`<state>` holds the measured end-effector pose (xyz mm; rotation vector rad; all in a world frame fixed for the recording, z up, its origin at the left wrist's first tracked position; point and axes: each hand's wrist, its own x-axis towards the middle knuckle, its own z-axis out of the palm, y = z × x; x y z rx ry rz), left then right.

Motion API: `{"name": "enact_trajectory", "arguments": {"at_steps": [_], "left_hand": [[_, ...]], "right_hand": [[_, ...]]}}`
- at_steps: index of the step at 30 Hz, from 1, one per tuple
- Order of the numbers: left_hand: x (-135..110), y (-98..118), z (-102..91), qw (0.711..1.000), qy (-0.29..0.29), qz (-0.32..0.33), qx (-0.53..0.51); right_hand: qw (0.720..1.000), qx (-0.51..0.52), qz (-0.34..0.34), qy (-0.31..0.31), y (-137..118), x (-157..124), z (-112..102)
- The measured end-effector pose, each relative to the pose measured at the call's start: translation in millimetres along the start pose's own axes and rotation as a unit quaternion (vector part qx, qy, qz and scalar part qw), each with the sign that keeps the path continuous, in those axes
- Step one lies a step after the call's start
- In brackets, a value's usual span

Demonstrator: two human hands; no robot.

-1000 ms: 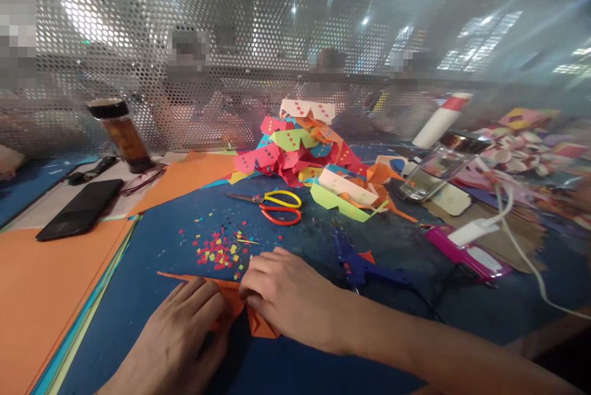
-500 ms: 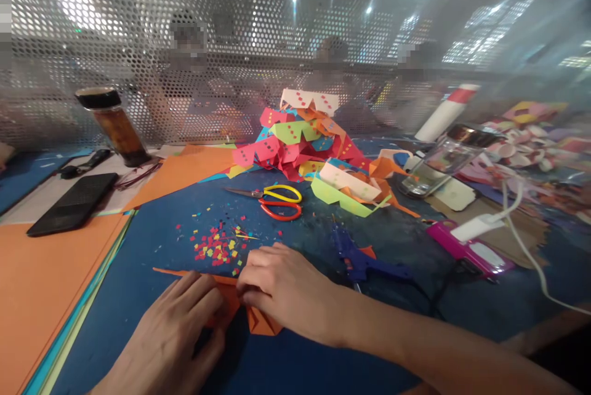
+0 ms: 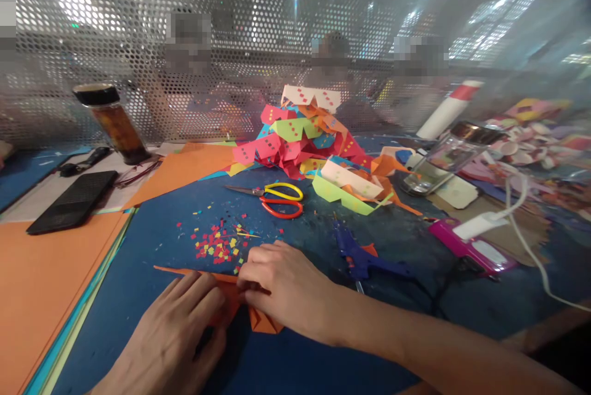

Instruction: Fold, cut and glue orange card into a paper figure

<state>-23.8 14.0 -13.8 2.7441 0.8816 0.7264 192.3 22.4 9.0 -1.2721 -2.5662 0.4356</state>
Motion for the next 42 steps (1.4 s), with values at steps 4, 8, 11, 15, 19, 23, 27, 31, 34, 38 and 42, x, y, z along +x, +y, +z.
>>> {"name": "enact_trajectory", "arguments": {"at_steps": [4,8,11,15,19,23,27,31,34,38,42], "left_hand": [[0.3,-0.7,-4.9,0.999,-0.001,0.027,0.037],[0.0,-1.5,-10.7,0.993,0.005,0.083,0.088],[-1.1,-2.6,-15.1,0.987,0.023,0.118,0.106],[-6.9,-7.5,-17.7,0.978,0.005,0.158,0.136],[-15.1,-9.6,-15.0,0.977,-0.001,0.164,0.134],[-18.7,-4.3,-11.2,0.987,0.010,0.107,0.120],[-17.5,-2.5,-11.6,0.986,0.009,0.108,0.124],[-16.5,-5.7,-13.3,0.981,0.002,0.143,0.132],[-16.3,-6.4,-13.8,0.983,0.004,0.129,0.133],[-17.3,-6.0,-14.4,0.975,-0.002,0.158,0.155],[-19.9,-4.6,-13.0,0.972,-0.003,0.147,0.185]], "right_hand": [[1.000,-0.002,0.000,-0.003,-0.1,0.6,-0.2],[1.000,0.003,0.000,-0.005,-0.3,1.5,0.2],[1.000,0.007,0.003,0.000,-0.3,1.9,1.5],[1.000,0.012,0.002,0.009,-0.5,1.8,2.7],[0.999,0.029,0.012,0.004,-1.8,1.2,1.0],[0.998,0.050,0.022,-0.007,-3.1,0.7,-0.6],[0.998,0.055,0.032,-0.005,-4.2,1.1,-0.3],[0.998,0.048,0.036,-0.010,-6.0,1.9,-0.9],[0.998,0.039,0.041,-0.011,-7.7,2.8,-1.6],[0.998,0.033,0.045,-0.012,-9.0,4.1,-0.7],[0.998,0.036,0.045,-0.009,-8.7,5.1,1.8]]}}
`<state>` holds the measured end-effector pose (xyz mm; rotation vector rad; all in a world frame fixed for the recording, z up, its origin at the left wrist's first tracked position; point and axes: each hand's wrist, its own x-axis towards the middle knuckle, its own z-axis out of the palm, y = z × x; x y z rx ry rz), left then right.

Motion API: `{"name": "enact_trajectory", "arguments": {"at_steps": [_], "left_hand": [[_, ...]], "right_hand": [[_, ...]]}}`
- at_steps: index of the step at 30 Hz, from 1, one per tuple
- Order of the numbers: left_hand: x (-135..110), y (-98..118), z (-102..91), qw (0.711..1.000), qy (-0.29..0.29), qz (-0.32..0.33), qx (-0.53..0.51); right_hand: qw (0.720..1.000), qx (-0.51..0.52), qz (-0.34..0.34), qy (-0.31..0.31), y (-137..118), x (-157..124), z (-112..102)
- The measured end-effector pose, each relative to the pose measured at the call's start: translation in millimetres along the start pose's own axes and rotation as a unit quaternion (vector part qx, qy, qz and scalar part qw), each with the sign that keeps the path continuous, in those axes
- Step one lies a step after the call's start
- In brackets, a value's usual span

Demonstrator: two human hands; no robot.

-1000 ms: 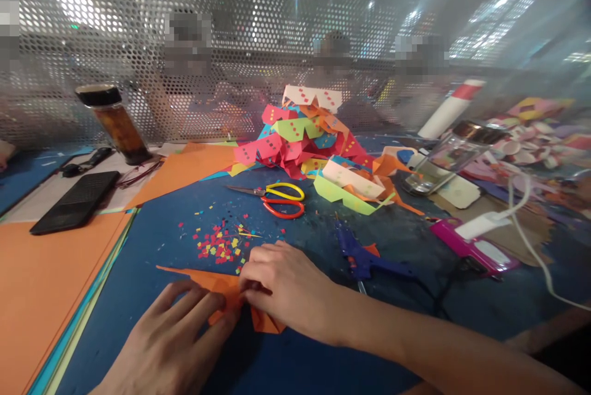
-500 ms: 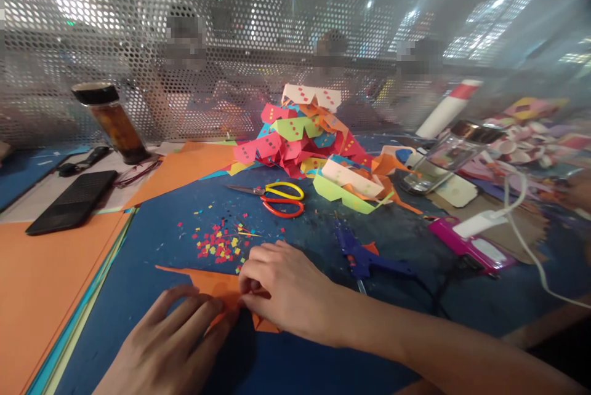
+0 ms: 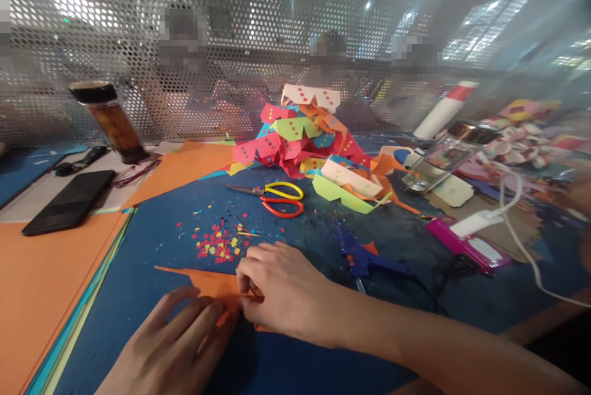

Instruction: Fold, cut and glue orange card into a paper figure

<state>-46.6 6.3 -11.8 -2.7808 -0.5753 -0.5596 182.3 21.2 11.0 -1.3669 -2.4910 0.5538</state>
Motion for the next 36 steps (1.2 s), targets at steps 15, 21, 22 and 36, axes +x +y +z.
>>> {"name": "enact_trajectory", "arguments": {"at_steps": [15,21,22,36], "left_hand": [[-18.9,11.5,16.9,0.997,0.045,0.000,0.057],[-22.7,19.2,38.5,0.992,0.116,-0.035,0.040],[-22.5,19.3,39.8,0.991,0.124,-0.031,0.037],[-16.2,13.9,26.2,0.991,0.127,0.001,0.031]], "right_hand": [[0.999,0.012,0.039,-0.003,-2.3,3.8,-2.1],[0.999,0.025,0.032,-0.006,-0.5,3.6,-2.9],[0.999,0.024,0.032,-0.003,-0.4,3.5,-3.0],[0.999,0.027,0.041,0.015,-2.1,2.9,-1.0]]}}
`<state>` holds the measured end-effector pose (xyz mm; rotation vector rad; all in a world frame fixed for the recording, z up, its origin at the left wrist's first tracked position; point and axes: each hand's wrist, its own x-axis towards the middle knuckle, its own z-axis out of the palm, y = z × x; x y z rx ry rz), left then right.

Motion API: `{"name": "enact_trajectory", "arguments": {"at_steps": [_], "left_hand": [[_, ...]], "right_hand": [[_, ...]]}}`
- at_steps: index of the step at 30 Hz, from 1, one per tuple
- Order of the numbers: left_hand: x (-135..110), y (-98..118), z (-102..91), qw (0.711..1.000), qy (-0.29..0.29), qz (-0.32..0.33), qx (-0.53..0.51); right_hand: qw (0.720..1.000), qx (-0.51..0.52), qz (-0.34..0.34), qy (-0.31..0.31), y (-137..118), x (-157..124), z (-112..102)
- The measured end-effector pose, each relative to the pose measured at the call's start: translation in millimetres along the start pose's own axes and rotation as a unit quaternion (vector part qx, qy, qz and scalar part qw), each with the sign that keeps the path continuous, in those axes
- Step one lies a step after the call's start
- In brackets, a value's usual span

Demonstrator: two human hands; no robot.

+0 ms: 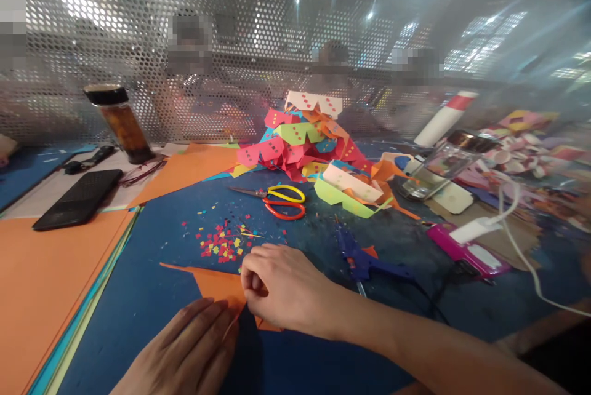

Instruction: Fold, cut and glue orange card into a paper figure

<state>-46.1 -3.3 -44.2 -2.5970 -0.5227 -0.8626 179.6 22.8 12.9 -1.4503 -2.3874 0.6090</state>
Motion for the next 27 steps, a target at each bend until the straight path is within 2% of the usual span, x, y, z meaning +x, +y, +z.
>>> {"name": "enact_trajectory", "arguments": {"at_steps": [3,6,11,13,16,18,21,25,27], "left_hand": [[10.6,-4.6,-8.7,0.998,-0.043,0.053,0.008],[17.1,-6.5,-12.2,1.000,-0.002,0.026,0.002],[18.7,-6.7,-14.1,0.998,-0.043,0.037,-0.018],[19.7,-6.9,-15.0,0.999,-0.026,0.013,-0.025],[22.9,-7.1,-15.3,0.999,-0.024,0.024,-0.022],[24.6,-6.6,-14.4,0.999,-0.019,0.030,-0.015],[24.5,-5.7,-13.2,1.000,0.018,-0.007,-0.010],[24.0,-7.8,-15.9,0.998,-0.043,0.028,-0.023],[26.0,-9.6,-18.0,0.999,-0.039,0.023,-0.020]], "right_hand": [[1.000,0.000,-0.002,0.006,0.5,0.1,1.3],[1.000,0.000,0.001,0.008,0.7,0.6,2.0],[1.000,0.004,0.010,0.000,0.6,1.4,-0.4],[1.000,0.021,0.011,-0.011,0.4,1.1,-2.0],[0.999,0.032,0.009,-0.028,-0.2,-0.4,-2.2],[1.000,0.018,0.006,-0.022,-0.8,-1.6,-0.2],[1.000,0.000,0.002,-0.007,-1.7,-3.0,4.0],[1.000,0.001,0.006,-0.005,-2.6,-2.9,5.6],[1.000,0.007,0.009,-0.006,-2.9,-2.4,4.6]]}}
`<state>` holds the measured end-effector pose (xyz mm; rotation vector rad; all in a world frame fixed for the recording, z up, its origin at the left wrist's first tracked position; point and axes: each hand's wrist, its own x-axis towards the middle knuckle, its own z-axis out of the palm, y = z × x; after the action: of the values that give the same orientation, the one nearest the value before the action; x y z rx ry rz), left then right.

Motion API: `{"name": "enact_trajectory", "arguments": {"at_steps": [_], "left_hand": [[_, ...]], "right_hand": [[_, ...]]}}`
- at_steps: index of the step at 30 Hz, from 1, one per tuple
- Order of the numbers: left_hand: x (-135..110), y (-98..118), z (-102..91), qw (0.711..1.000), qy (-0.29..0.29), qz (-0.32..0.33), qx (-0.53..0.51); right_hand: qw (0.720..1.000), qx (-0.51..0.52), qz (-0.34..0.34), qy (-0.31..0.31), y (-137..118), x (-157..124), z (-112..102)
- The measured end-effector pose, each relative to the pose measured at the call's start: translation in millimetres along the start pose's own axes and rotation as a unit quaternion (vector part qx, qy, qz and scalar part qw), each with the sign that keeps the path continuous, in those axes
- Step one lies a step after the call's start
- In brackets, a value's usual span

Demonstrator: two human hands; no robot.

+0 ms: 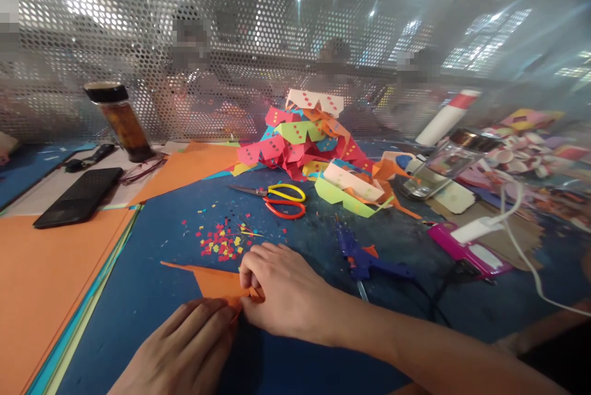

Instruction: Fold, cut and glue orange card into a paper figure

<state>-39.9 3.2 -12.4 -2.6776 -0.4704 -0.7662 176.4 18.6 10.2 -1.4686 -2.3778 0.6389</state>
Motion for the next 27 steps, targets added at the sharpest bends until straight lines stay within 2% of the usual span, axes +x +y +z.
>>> {"name": "enact_trajectory", "arguments": {"at_steps": [10,16,21,27], "left_hand": [[2.8,-0.2,-1.0,1.000,0.009,0.004,-0.008],[4.8,3.4,2.7,0.999,0.022,-0.023,-0.035],[5.6,6.3,7.1,0.998,-0.009,-0.044,-0.038],[7.2,2.8,7.8,0.999,-0.035,-0.023,-0.024]], "right_hand": [[0.999,0.032,0.012,-0.011,2.3,4.0,-7.0],[0.997,0.063,0.021,-0.046,8.1,5.7,-15.7],[0.995,0.079,-0.003,-0.057,10.9,4.7,-19.2],[0.995,0.078,-0.027,-0.054,12.3,4.1,-19.5]]}}
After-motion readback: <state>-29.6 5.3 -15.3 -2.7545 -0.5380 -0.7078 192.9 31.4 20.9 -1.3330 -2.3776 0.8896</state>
